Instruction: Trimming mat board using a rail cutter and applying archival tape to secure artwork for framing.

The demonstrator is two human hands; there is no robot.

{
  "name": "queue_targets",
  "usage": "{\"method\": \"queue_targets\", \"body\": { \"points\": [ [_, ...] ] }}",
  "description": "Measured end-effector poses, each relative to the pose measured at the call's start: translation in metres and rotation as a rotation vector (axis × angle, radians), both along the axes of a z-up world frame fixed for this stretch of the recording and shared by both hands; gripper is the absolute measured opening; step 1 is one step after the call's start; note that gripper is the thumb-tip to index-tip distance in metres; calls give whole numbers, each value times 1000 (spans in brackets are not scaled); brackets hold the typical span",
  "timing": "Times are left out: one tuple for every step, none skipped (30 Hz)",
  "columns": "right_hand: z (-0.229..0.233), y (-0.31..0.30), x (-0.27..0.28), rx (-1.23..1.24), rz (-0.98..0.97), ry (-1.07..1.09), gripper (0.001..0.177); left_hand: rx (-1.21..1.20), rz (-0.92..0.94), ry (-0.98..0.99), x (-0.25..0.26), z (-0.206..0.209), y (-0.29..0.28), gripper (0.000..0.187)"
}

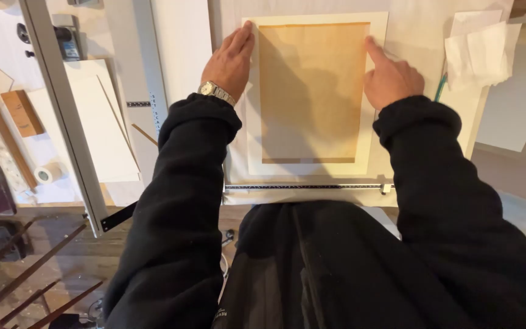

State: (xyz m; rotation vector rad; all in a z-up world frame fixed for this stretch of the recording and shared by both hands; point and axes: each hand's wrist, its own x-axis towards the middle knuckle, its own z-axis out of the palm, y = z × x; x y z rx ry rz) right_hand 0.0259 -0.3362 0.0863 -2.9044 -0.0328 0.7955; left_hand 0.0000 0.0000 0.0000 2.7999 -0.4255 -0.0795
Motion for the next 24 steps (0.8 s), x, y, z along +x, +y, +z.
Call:
{"method": "queue_targets", "body": {
  "points": [
    [-9,-3,3,2,3,-3,68,2,3,-3,0,2,0,38],
    [-18,-7,7,10,28,-52,67,-2,-1,12,0,4,1,40],
    [-27,-11,9,16,50,-98,66,-8,-8,28,-1,5,0,42],
    [-18,-7,11,15,52,-99,66,-9,-6,27,0,2,-1,42],
    [-8,-2,12,21,16,-64,66,-10,-9,28,-1,0,-2,41],
    [1,4,13,26,-19,-29,66,-11,-12,28,-1,-2,-2,40],
    [1,4,9,32,-13,-33,66,-5,-6,24,0,-5,-1,40],
    [1,4,5,12,-18,-10,68,4,0,19,0,-8,0,41],
    [1,3,2,-12,-22,9,70,9,6,10,2,-12,0,42],
    [-6,1,8,-10,-15,2,70,11,14,3,5,-10,1,42],
    [-12,-2,9,-13,0,-14,70,-14,5,8,2,-8,0,42],
    [-19,-5,10,-16,16,-30,70,-39,-3,13,-1,-7,-1,42],
    [-12,-2,10,-18,17,-25,70,-41,-2,18,-3,-5,-3,42],
    [-4,2,10,0,-17,-12,69,-54,15,36,-4,-2,-5,41],
    [3,9,17,25,-44,-9,67,-60,37,43,-1,2,-2,40],
    [0,4,10,31,-37,-14,67,-55,45,38,-1,-8,-5,40],
    [-5,1,7,13,-40,7,69,-67,50,27,2,-18,-4,41],
    [-9,-1,4,-5,-43,28,71,-79,55,16,5,-29,-1,43],
    [-17,-3,8,10,-22,26,71,-64,77,13,4,-27,0,43],
    [-26,-6,12,4,2,-15,71,-46,62,-12,3,-26,1,40],
    [-34,-14,13,-11,20,-54,70,-36,41,-33,1,-26,-3,37],
    [-22,-1,15,-3,35,-52,70,-29,56,-31,-1,-24,-2,37],
    [-8,8,18,-24,-38,5,70,-35,58,-33,-1,-21,-5,38],
    [7,17,21,-46,-111,62,71,-42,59,-35,-1,-18,-7,39]
  ]
}}
